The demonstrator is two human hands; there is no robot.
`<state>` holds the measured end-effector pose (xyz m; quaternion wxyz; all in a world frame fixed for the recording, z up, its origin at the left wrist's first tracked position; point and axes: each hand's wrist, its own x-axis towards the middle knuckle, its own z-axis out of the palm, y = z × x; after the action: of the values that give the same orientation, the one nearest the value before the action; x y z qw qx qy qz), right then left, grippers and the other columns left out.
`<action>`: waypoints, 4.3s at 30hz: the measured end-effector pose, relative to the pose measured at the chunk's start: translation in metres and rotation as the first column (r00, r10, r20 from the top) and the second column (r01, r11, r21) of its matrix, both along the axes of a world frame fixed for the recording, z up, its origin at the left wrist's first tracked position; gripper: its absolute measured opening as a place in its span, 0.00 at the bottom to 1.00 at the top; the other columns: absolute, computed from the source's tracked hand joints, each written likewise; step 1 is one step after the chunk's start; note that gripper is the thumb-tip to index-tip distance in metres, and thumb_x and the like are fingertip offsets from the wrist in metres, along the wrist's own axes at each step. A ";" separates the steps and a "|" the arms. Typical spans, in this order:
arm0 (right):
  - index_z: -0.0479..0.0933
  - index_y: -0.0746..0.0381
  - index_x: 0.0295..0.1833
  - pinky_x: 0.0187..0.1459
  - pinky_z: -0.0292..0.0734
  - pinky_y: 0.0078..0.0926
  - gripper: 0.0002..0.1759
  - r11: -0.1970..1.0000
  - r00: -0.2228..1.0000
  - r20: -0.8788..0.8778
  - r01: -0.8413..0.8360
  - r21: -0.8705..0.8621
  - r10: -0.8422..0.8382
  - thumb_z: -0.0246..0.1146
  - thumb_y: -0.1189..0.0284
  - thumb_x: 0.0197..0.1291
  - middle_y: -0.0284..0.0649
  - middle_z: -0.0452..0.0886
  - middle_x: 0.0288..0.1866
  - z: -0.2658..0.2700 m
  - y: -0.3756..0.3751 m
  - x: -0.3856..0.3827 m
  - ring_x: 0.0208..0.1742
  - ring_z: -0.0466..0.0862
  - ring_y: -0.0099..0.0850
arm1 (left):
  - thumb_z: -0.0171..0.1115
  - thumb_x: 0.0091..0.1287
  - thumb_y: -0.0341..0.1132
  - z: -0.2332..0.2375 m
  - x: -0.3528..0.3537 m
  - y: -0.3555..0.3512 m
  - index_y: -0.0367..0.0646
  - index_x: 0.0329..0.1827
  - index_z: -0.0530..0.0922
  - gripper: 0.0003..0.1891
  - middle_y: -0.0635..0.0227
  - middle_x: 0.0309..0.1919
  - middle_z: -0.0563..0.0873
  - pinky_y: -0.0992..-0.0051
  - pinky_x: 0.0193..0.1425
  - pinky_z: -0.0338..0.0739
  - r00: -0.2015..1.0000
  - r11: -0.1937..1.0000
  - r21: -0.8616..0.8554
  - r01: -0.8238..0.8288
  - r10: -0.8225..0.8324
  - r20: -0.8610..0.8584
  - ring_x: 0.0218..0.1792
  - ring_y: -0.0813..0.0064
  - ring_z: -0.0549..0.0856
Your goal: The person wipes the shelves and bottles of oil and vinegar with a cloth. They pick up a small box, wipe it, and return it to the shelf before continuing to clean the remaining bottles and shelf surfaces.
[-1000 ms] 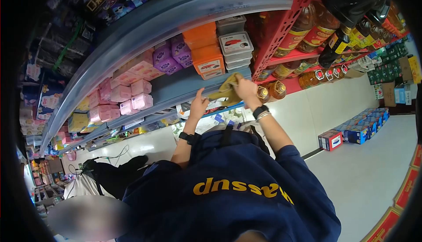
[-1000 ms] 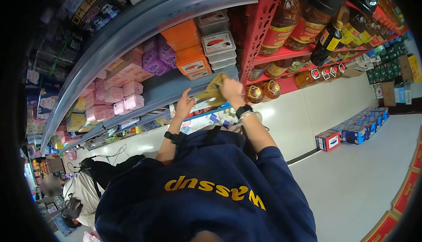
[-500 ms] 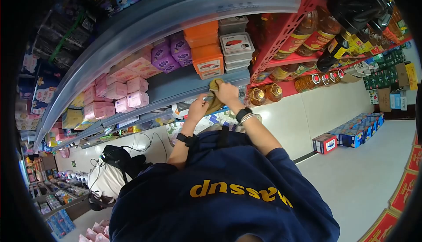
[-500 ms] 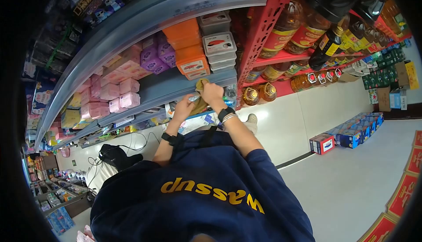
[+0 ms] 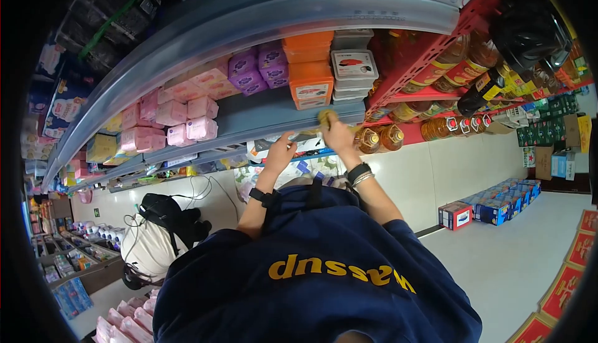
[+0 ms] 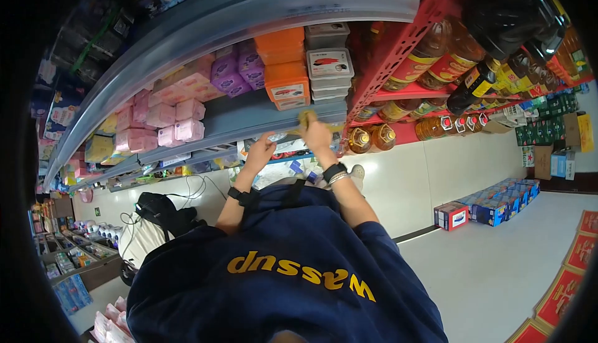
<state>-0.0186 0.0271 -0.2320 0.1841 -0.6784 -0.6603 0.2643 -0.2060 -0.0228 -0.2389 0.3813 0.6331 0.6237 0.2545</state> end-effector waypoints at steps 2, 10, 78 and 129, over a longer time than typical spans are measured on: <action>0.70 0.62 0.53 0.43 0.74 0.42 0.25 0.997 0.972 -0.225 -0.062 0.045 0.070 0.60 0.62 0.50 0.56 0.79 0.37 -0.011 -0.015 -0.021 0.41 0.78 0.53 | 0.56 0.61 0.38 0.004 0.003 0.000 0.39 0.53 0.70 0.19 0.54 0.35 0.82 0.67 0.39 0.75 0.999 0.999 -0.001 -0.044 0.044 0.028 0.33 0.58 0.83; 0.68 0.67 0.57 0.51 0.70 0.27 0.27 0.981 0.764 -0.635 -0.188 -0.055 0.111 0.62 0.70 0.51 0.53 0.74 0.51 0.022 -0.060 -0.023 0.51 0.76 0.42 | 0.56 0.63 0.30 0.016 -0.001 0.000 0.35 0.37 0.73 0.07 0.64 0.37 0.74 0.78 0.39 0.73 0.976 0.990 0.113 -0.090 0.065 0.208 0.35 0.73 0.79; 0.75 0.65 0.48 0.42 0.72 0.17 0.13 0.925 0.509 -0.807 -0.048 -0.376 -0.301 0.50 0.73 0.62 0.38 0.80 0.38 0.025 -0.101 0.014 0.39 0.79 0.23 | 0.60 0.47 0.26 -0.016 -0.012 0.088 0.42 0.43 0.76 0.16 0.60 0.43 0.75 0.64 0.53 0.69 0.938 0.892 0.419 0.169 -0.014 -0.348 0.46 0.56 0.72; 0.47 0.60 0.70 0.57 0.67 0.29 0.38 0.933 0.093 -0.980 -0.303 -0.195 -0.174 0.59 0.69 0.59 0.42 0.58 0.65 0.078 -0.131 -0.033 0.62 0.65 0.32 | 0.42 0.70 0.39 0.115 -0.010 -0.062 0.34 0.60 0.64 0.21 0.63 0.55 0.72 0.77 0.61 0.63 0.518 0.904 -0.380 0.197 0.233 0.823 0.56 0.75 0.72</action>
<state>-0.0519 -0.1040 -0.1536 0.4432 -0.3125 -0.3337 0.7711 -0.2163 -0.0852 -0.1239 0.7638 0.3185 0.4012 0.3928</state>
